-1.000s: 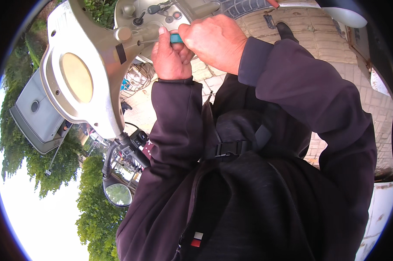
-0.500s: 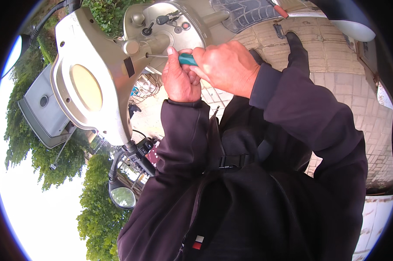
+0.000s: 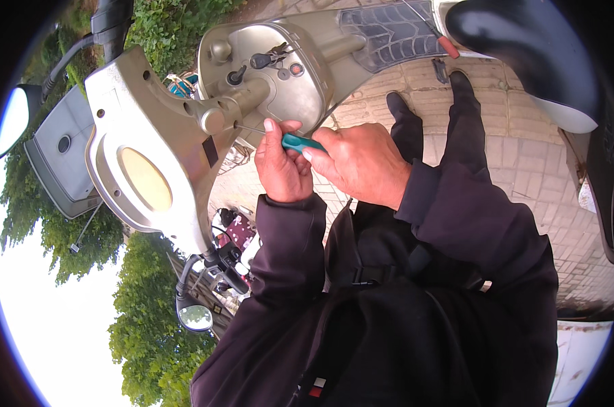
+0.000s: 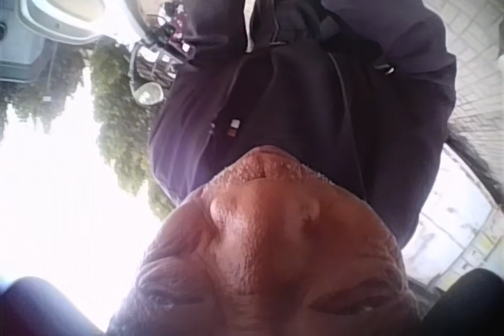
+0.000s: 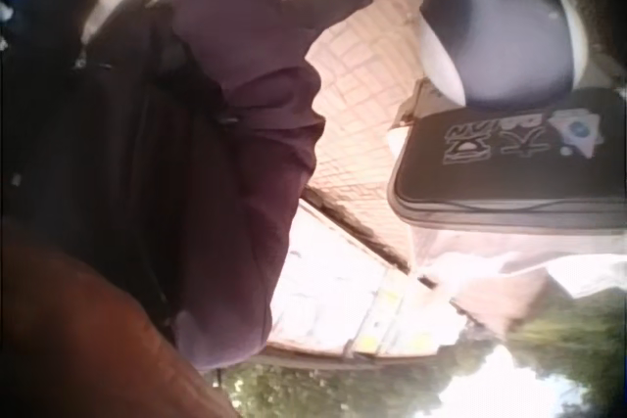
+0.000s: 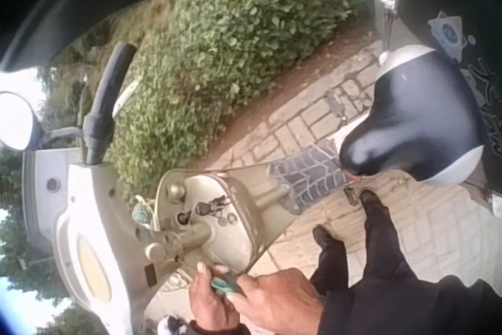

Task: The person uses a screwdriver to remove screws from the scooter's front panel, detaches the panel, and then reattaches it by inserting and tightening screws. The person handles the panel and screwdriver throughout the process.

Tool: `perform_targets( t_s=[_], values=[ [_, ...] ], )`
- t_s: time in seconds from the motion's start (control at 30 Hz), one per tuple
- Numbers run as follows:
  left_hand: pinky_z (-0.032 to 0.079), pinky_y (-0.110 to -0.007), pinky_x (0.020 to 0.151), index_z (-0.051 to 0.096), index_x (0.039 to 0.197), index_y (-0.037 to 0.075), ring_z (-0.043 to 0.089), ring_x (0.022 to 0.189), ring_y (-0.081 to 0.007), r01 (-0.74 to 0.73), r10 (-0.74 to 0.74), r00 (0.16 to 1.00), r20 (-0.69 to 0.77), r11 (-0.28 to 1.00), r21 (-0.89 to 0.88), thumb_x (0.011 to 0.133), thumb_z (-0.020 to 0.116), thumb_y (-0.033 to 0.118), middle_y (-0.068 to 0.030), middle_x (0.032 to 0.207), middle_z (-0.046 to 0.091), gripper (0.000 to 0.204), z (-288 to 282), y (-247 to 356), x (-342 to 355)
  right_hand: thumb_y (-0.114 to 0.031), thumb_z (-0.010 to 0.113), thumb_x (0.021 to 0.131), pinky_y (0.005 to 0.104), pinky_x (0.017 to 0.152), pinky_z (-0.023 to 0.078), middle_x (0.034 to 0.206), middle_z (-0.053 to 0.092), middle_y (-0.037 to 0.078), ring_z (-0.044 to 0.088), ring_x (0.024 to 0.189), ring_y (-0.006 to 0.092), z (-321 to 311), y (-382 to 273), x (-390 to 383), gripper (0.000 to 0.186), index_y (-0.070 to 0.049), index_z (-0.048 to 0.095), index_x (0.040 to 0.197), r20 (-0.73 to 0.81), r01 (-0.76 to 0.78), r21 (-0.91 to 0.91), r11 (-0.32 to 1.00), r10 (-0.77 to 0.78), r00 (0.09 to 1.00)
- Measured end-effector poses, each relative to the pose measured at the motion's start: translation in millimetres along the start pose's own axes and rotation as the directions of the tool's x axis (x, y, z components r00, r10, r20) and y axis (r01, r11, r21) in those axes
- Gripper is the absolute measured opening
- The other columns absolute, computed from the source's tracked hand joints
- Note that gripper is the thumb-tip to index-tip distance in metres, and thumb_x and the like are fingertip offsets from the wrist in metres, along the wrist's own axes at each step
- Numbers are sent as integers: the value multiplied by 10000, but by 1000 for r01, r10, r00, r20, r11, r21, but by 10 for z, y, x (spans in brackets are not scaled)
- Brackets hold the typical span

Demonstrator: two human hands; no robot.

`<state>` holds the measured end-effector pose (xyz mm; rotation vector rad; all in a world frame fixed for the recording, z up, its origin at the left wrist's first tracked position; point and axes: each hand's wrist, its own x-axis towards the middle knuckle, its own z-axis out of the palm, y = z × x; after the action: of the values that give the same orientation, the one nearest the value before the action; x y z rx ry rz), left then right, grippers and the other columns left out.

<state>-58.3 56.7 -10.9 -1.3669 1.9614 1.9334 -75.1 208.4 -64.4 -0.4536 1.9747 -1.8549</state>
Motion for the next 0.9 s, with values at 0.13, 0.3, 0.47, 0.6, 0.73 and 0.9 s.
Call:
perform_targets(
  t_s=[0.13,0.3,0.47,0.6,0.73,0.9],
  values=[
    [268,-237,420,649,854,23,325,426,-49,-67,71,992,-100,997,38,1064,598,407,57,552,410,440,42,-18,19,-333,671,974,427,451,464,666,646,175,629,508,301,-28,-33,21,364,8,633,852,-17,-26,201,979,30,999],
    [381,-251,483,617,870,36,478,509,-98,-13,12,998,57,1000,5,1066,581,407,-41,657,580,421,-64,-34,73,-362,657,1010,267,372,333,704,532,18,442,452,79,-220,142,219,373,9,632,981,839,-827,543,-142,128,529],
    [358,-247,465,644,858,32,475,503,-82,-96,101,993,-53,991,91,1071,584,389,-26,637,571,421,-67,-58,68,-355,659,969,378,433,423,652,611,111,568,473,189,-38,84,180,343,-13,660,987,393,-392,509,766,198,898],
    [327,-237,513,666,818,13,419,541,-53,-2,25,986,-163,990,140,1064,609,357,30,638,512,427,-9,-21,-48,-320,670,930,467,586,525,705,676,182,688,636,340,113,-84,13,306,-16,640,934,208,-174,-70,982,185,960],
    [298,-244,456,647,819,10,405,497,-73,-50,93,983,-156,964,260,1067,596,342,5,612,514,418,14,17,-17,-341,677,946,406,522,521,697,671,164,674,573,263,58,-115,15,339,-8,616,927,109,-126,114,986,113,988],
    [301,-248,426,622,860,29,388,438,-81,-17,17,1000,9,999,37,1069,588,349,-10,600,534,384,-42,49,27,-473,591,1043,275,372,387,716,566,13,480,459,75,-54,62,185,440,-34,612,1010,861,-803,497,-328,73,503]
  ],
)
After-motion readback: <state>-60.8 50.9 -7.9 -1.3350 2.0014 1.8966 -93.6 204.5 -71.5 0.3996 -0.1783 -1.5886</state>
